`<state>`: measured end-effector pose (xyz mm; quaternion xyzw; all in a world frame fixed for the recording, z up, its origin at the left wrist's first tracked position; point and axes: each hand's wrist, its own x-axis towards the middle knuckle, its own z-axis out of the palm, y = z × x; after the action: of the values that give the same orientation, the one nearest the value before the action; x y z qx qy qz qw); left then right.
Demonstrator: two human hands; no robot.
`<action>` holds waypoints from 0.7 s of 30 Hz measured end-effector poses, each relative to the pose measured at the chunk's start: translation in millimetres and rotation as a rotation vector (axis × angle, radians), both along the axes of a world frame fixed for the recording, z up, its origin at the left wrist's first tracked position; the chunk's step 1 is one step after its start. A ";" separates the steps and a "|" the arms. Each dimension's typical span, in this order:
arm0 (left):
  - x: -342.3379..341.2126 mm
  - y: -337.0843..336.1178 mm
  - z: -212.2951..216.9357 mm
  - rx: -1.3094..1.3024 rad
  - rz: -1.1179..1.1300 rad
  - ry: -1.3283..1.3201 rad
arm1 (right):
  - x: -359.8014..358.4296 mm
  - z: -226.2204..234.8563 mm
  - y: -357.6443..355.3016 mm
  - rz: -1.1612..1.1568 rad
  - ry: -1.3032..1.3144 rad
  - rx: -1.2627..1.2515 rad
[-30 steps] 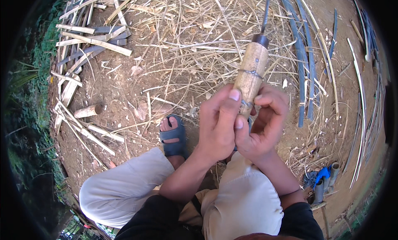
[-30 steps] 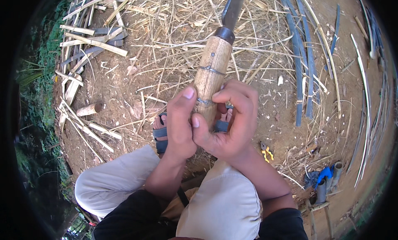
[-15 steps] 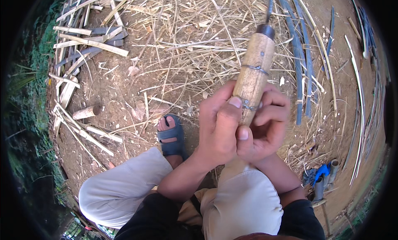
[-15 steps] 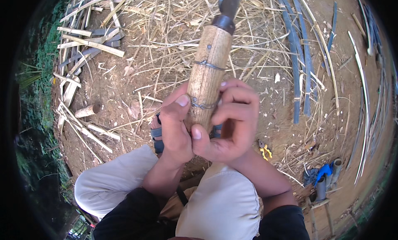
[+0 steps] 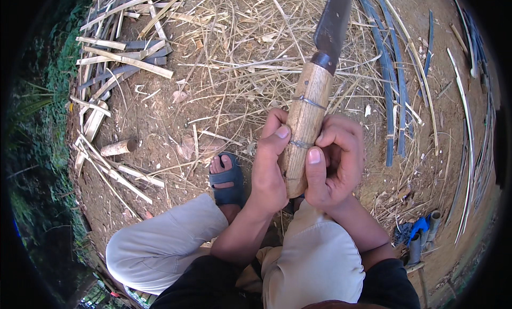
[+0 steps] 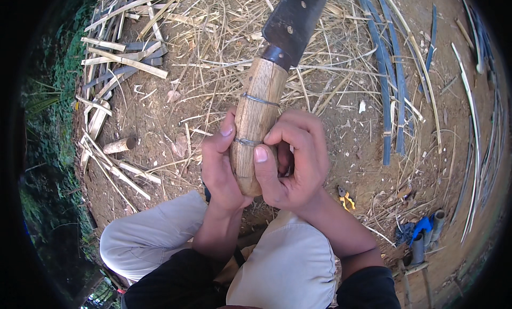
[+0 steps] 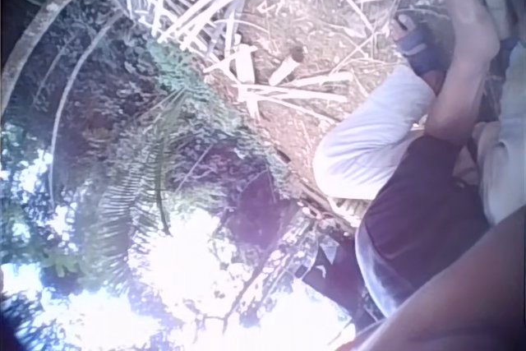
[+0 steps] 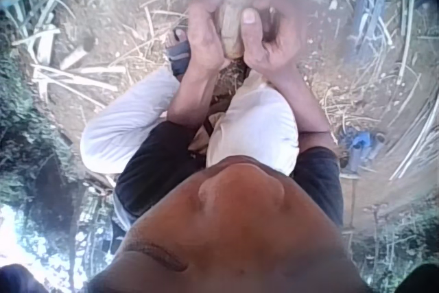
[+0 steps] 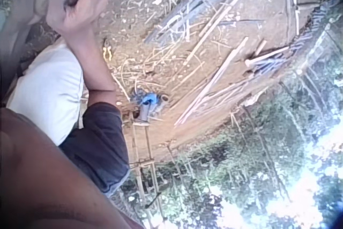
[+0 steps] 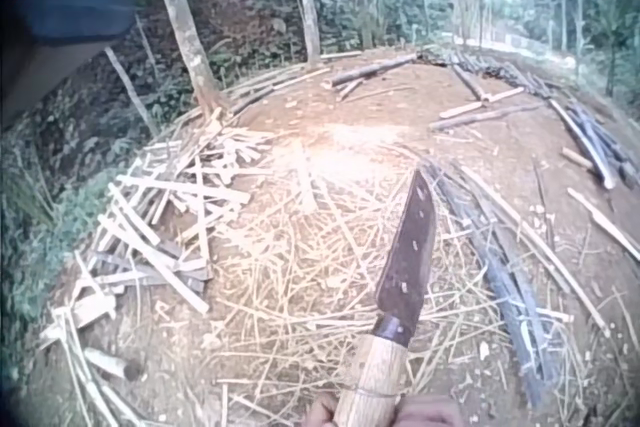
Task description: The person uses a blade to shave layers from a piece of wood, then uses pliers to wrap wire around the handle of the tool.
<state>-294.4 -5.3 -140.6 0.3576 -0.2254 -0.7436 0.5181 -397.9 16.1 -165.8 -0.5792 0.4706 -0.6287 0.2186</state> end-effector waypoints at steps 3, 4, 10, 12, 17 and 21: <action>1.4 1.6 -4.3 -0.050 -0.021 -0.081 | -1.8 0.0 1.8 0.007 0.001 -0.010; 3.7 1.4 -4.8 -0.072 -0.054 -0.098 | -1.9 -1.1 2.3 0.010 -0.001 -0.015; 15.3 -3.9 -3.3 -0.116 -0.232 -0.059 | -3.5 -1.4 -1.7 0.087 -0.230 0.062; 15.1 -1.8 5.6 -0.106 -0.208 0.036 | 5.4 5.7 -3.5 0.095 -0.420 0.119; 14.1 -1.7 -3.2 -0.153 -0.209 0.029 | 11.2 22.5 -0.3 0.230 -0.855 0.450; 15.2 -3.4 -3.1 -0.106 -0.257 0.144 | -12.6 10.1 4.0 0.430 -1.053 0.727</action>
<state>-279.2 -8.7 -143.7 0.2436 -0.2706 -0.8146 0.4515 -410.5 20.1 -155.8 -0.1660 0.3570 -0.5713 0.7201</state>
